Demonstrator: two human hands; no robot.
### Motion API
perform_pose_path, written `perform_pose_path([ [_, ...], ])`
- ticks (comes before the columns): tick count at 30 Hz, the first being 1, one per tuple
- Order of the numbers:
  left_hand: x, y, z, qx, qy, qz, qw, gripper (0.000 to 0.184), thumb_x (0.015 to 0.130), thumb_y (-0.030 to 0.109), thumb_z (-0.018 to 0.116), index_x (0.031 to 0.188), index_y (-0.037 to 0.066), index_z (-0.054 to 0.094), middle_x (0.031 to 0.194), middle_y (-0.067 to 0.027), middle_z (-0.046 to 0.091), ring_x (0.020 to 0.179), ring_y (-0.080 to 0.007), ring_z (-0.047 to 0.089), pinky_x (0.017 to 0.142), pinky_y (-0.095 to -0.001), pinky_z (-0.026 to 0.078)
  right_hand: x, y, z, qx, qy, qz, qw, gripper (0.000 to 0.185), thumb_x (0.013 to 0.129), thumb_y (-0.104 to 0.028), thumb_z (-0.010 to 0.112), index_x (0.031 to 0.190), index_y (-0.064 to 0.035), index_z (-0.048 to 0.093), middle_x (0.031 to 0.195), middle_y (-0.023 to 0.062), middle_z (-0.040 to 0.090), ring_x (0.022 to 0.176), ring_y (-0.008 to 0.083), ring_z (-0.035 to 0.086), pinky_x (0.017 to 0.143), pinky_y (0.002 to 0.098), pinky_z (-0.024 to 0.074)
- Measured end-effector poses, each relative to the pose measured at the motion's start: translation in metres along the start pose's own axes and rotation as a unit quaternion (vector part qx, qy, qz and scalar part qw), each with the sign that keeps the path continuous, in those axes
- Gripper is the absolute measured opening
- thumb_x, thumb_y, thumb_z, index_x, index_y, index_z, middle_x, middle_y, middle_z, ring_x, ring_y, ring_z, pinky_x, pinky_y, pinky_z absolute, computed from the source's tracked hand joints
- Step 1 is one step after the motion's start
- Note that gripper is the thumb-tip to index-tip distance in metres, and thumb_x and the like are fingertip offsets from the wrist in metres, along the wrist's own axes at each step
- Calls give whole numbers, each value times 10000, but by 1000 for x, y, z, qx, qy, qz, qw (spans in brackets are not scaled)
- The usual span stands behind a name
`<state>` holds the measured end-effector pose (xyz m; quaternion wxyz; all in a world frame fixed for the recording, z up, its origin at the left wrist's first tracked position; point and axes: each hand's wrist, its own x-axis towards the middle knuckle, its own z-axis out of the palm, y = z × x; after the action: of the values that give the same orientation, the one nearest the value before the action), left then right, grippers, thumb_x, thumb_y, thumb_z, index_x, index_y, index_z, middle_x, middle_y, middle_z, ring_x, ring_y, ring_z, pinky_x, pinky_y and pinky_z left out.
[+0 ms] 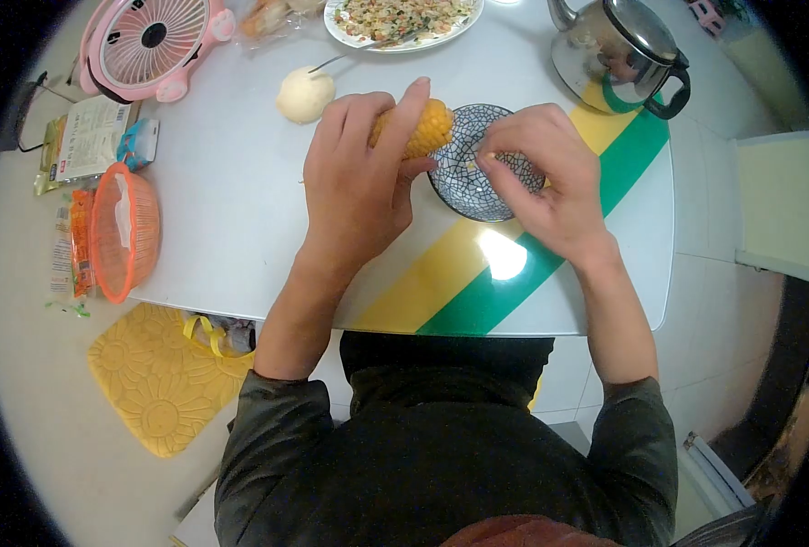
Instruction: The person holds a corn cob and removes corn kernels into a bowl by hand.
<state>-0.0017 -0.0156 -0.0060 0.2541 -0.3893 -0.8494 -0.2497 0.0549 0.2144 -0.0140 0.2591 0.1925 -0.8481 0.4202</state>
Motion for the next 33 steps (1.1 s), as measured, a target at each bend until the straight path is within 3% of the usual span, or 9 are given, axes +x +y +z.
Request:
perform_pose_path([
  [4,-2,4,-2,-26,-12,-10,1000,758,781,133,858,1494,86,608,1167,-116,641,1076,-348,609,904,-442,520,-2,-1,0,-52,-13,-29,998,208,819,-129,874,987,-65,770,993,67,762,951,280,698,792,375,574],
  [10,0,13,0,-61,-26,13,998,730,767,137,858,1450,71,605,1175,-100,655,1081,-332,617,898,-439,530,0,-7,2,1,1,10,1000,221,812,-161,901,961,-64,771,963,76,750,931,283,684,785,378,555],
  [14,-5,17,2,-70,-48,10,996,642,857,198,822,1447,68,606,1229,-133,686,1108,-387,626,947,-479,528,-3,-2,2,40,-2,25,999,180,839,-110,878,962,-48,761,929,79,736,884,282,660,768,380,531],
  [20,-3,13,2,-52,-52,15,997,584,884,236,799,1417,65,632,1209,-127,679,1101,-378,629,943,-474,533,-3,-5,7,80,-7,53,995,134,884,-65,832,960,-20,731,918,100,719,866,280,640,762,375,511],
  [25,-4,12,4,-37,-41,29,998,583,878,260,802,1405,68,641,1201,-119,673,1097,-371,628,942,-476,537,-1,-4,5,104,-17,58,993,90,918,-35,775,949,-5,696,923,105,701,854,285,621,758,381,500],
  [33,-3,11,3,-17,-7,16,1000,618,810,174,828,1392,80,644,1188,-109,664,1112,-347,631,937,-456,525,-2,-5,1,60,-2,48,997,109,834,-18,766,908,-20,687,897,104,691,847,287,622,754,378,501],
])
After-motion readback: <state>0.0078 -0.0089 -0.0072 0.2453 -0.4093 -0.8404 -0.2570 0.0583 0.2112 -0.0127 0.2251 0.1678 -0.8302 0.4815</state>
